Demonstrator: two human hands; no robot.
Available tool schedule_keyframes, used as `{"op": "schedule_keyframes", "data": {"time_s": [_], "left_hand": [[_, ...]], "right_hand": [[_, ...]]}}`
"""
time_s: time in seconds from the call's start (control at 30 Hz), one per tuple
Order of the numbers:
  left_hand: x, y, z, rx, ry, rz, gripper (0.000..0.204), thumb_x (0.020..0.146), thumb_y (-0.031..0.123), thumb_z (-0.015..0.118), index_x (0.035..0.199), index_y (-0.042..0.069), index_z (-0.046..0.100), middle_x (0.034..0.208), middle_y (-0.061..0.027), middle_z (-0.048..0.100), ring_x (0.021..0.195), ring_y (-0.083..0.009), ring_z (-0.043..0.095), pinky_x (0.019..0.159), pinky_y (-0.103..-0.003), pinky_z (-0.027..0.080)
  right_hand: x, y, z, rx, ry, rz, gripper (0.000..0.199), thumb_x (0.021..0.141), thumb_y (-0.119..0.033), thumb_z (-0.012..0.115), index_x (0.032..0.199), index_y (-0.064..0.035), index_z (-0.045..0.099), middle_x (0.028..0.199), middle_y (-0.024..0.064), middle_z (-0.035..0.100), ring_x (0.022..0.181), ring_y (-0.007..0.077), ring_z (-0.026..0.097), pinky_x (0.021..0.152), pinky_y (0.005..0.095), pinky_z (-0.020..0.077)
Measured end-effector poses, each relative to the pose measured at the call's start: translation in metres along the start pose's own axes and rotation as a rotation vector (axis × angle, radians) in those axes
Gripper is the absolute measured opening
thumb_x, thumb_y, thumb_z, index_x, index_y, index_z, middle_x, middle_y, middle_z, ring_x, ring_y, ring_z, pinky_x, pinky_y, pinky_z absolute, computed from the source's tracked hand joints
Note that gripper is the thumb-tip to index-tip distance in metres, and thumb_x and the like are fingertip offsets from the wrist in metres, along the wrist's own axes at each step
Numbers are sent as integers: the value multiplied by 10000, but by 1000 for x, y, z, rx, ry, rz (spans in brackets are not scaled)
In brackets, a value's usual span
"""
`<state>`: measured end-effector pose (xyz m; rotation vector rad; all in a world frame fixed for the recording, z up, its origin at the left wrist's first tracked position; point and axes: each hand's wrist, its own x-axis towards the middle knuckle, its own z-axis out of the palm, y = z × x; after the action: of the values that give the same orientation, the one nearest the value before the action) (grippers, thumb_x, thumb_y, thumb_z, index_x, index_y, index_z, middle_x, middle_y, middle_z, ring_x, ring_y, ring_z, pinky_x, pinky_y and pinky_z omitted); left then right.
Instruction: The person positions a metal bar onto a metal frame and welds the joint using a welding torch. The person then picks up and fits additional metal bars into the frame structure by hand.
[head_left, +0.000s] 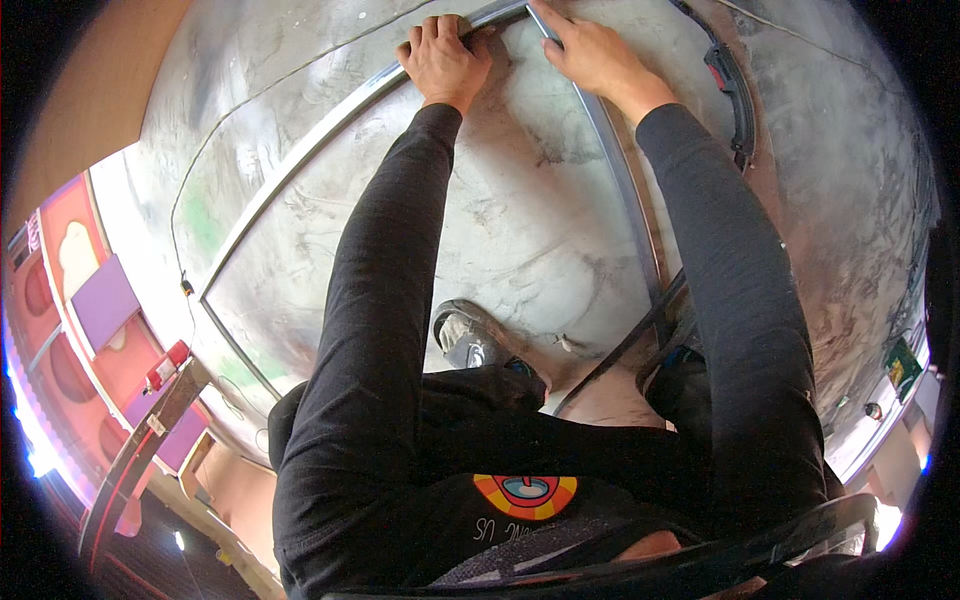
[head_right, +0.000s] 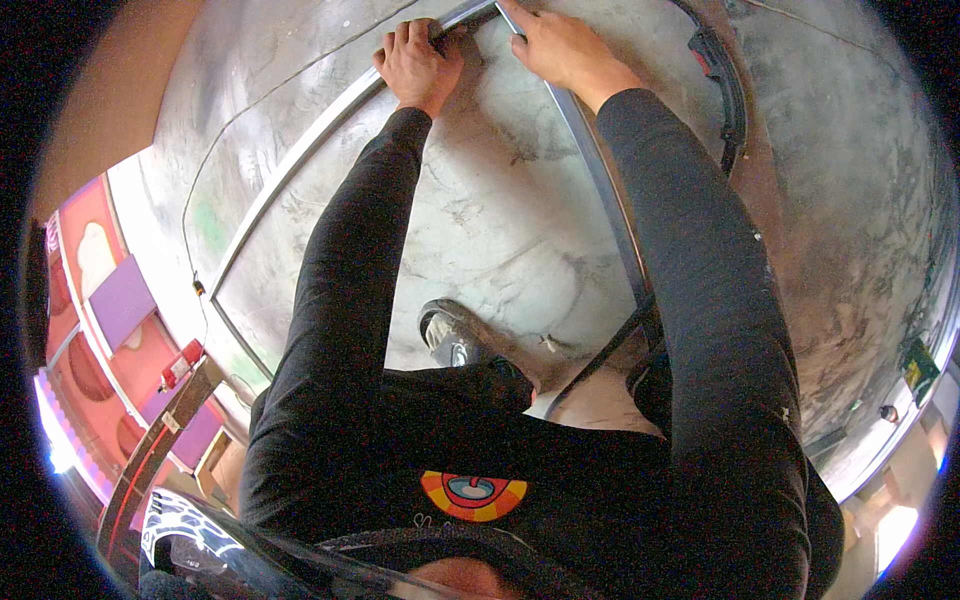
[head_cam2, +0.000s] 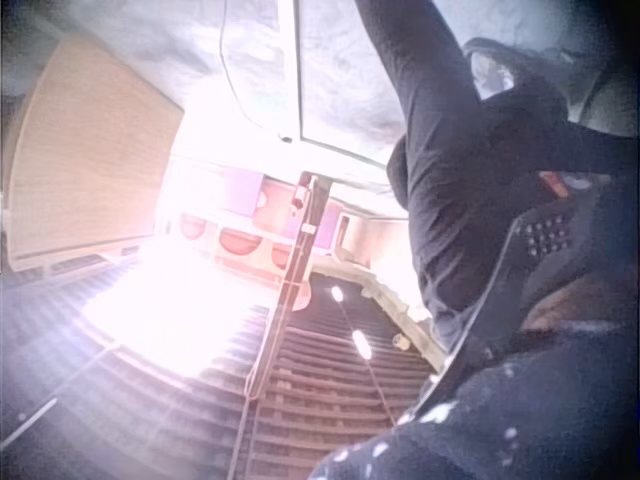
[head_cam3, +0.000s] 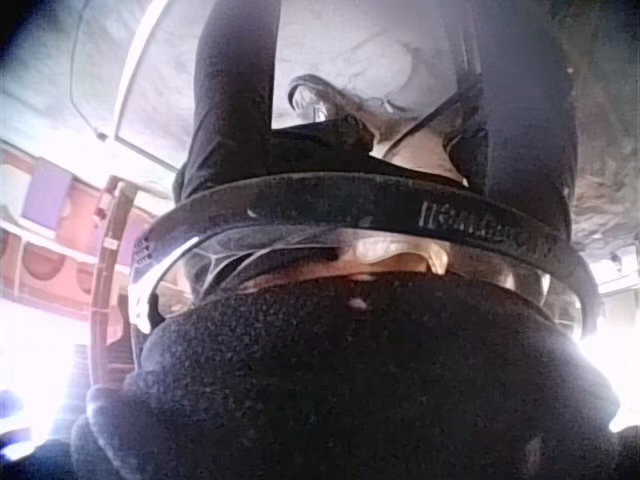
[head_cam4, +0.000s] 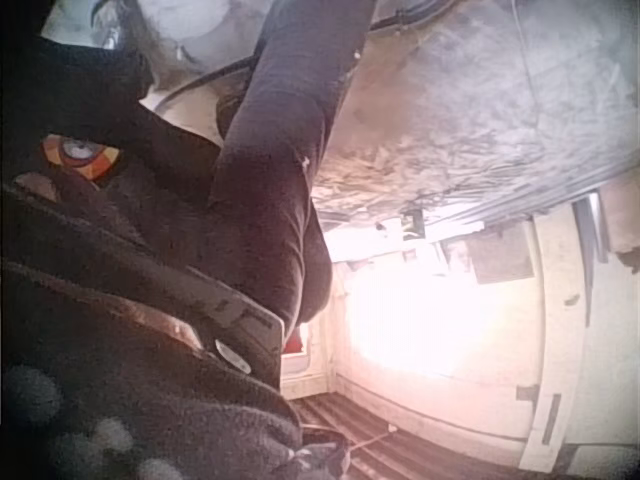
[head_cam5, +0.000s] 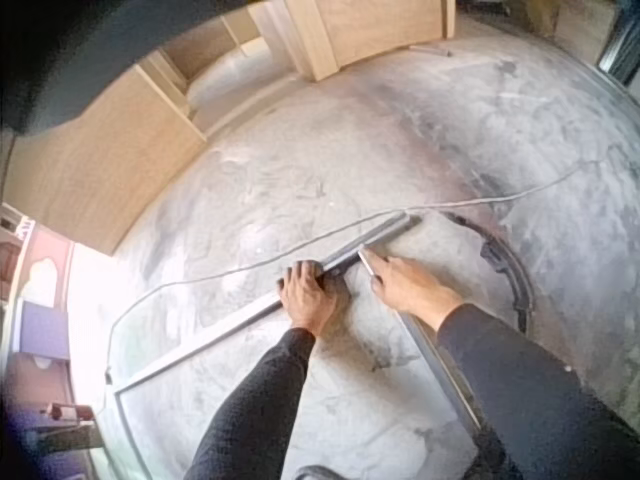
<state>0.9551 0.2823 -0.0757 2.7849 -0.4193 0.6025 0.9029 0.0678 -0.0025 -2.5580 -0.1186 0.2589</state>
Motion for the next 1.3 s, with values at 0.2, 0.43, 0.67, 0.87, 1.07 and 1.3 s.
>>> {"op": "schedule_keyframes", "data": {"time_s": [0.2, 0.43, 0.67, 0.87, 1.07, 1.3], "left_hand": [[0, 0, -1, 5, -25, -10, 323, 798, 401, 710, 1005, 157, 661, 1031, -50, 652, 1030, -292, 578, 898, -471, 369], [1, 4, -6, -5, -62, -27, 313, 789, 391, 703, 992, 157, 656, 1042, -49, 642, 1044, -293, 574, 900, -485, 370], [2, 4, -7, -26, -51, -47, 306, 791, 389, 706, 983, 157, 655, 1034, -37, 639, 1039, -286, 575, 902, -480, 372], [2, 2, -10, -25, -77, -45, 312, 794, 402, 718, 975, 154, 658, 1035, -26, 640, 1038, -279, 577, 903, -477, 372], [4, 6, -12, -12, -104, -63, 324, 791, 402, 727, 985, 151, 661, 1055, -25, 638, 1054, -270, 570, 911, -469, 373], [2, 5, -14, -4, -136, -69, 382, 772, 380, 739, 1053, 138, 647, 1075, -39, 627, 1064, -271, 564, 923, -467, 381]], "right_hand": [[-1, 0, -2, 13, -3, -19, 547, 919, -218, 536, 1436, -78, 429, 1003, 268, 677, 905, 447, 659, 802, 540, 518], [0, 7, 8, -51, -17, -26, 563, 924, -232, 539, 1456, -94, 415, 1073, 256, 670, 932, 421, 665, 808, 515, 526], [7, 17, 33, -82, 19, -6, 594, 980, -367, 511, 1534, -276, 314, 1134, 231, 646, 992, 433, 648, 866, 528, 523], [7, 13, 30, -79, 20, 5, 611, 985, -372, 508, 1545, -275, 282, 1130, 234, 645, 994, 438, 645, 870, 525, 523], [7, 16, 33, -103, 39, 0, 612, 983, -362, 511, 1543, -249, 291, 1137, 232, 646, 996, 438, 644, 871, 525, 523], [5, 10, 33, -120, 42, 0, 621, 987, -330, 524, 1550, -227, 282, 1159, 237, 644, 960, 456, 637, 846, 514, 516]]}}
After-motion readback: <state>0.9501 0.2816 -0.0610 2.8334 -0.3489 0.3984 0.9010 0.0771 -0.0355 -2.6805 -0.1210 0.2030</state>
